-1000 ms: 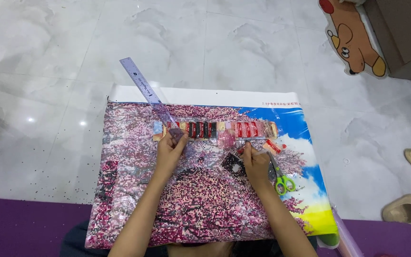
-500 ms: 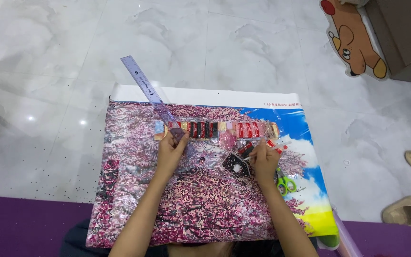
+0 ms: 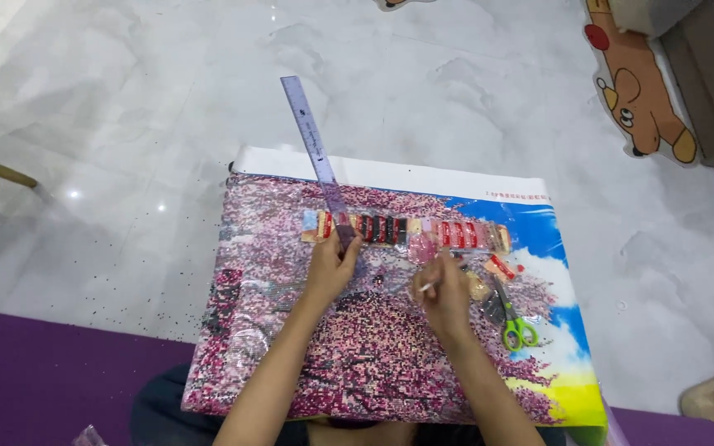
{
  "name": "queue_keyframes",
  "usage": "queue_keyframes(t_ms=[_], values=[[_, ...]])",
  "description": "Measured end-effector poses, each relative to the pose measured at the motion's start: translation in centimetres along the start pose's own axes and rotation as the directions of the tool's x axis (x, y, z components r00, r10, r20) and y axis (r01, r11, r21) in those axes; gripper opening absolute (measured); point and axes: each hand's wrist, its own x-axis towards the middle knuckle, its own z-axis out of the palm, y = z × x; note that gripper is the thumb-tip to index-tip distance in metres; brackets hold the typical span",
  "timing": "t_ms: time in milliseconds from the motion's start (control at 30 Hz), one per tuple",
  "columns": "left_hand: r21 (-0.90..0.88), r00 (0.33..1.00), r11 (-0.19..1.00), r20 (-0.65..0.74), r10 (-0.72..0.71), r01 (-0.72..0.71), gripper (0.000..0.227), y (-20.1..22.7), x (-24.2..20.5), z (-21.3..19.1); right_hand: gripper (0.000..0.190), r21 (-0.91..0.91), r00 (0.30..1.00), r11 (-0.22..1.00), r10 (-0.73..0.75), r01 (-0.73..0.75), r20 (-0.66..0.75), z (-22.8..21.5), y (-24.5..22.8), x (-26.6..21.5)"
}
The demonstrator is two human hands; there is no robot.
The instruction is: Using a ruler to align and straighten rows of resin diamonds on a diamond painting canvas.
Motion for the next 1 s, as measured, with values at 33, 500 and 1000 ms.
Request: queue_keyframes(t_ms=[33,500,1000], values=[[-0.001,1.0,1.0,-0.004,0.0,0.0,0.008,-0.1,0.0,-0.1,0.05,-0.002,1.0,1.0,0.001,-0.001,0.004,0.1,-1.3,-0.5],[0.025,0.962,1.0,0.272,0.008,-0.015,0.025,7.3,-2.7,3.5,0.043,-0.837,0.716,0.136,-0.6,0.53,0.356,-8.1,-1.0,1.1],[0.356,0.944,0.921,0.327,0.034,-0.157,0.024,4.3,-4.0,10.4,0.058,-0.914,0.85,0.271,-0.511,0.301,0.128,-7.0,-3.0,-0.5]])
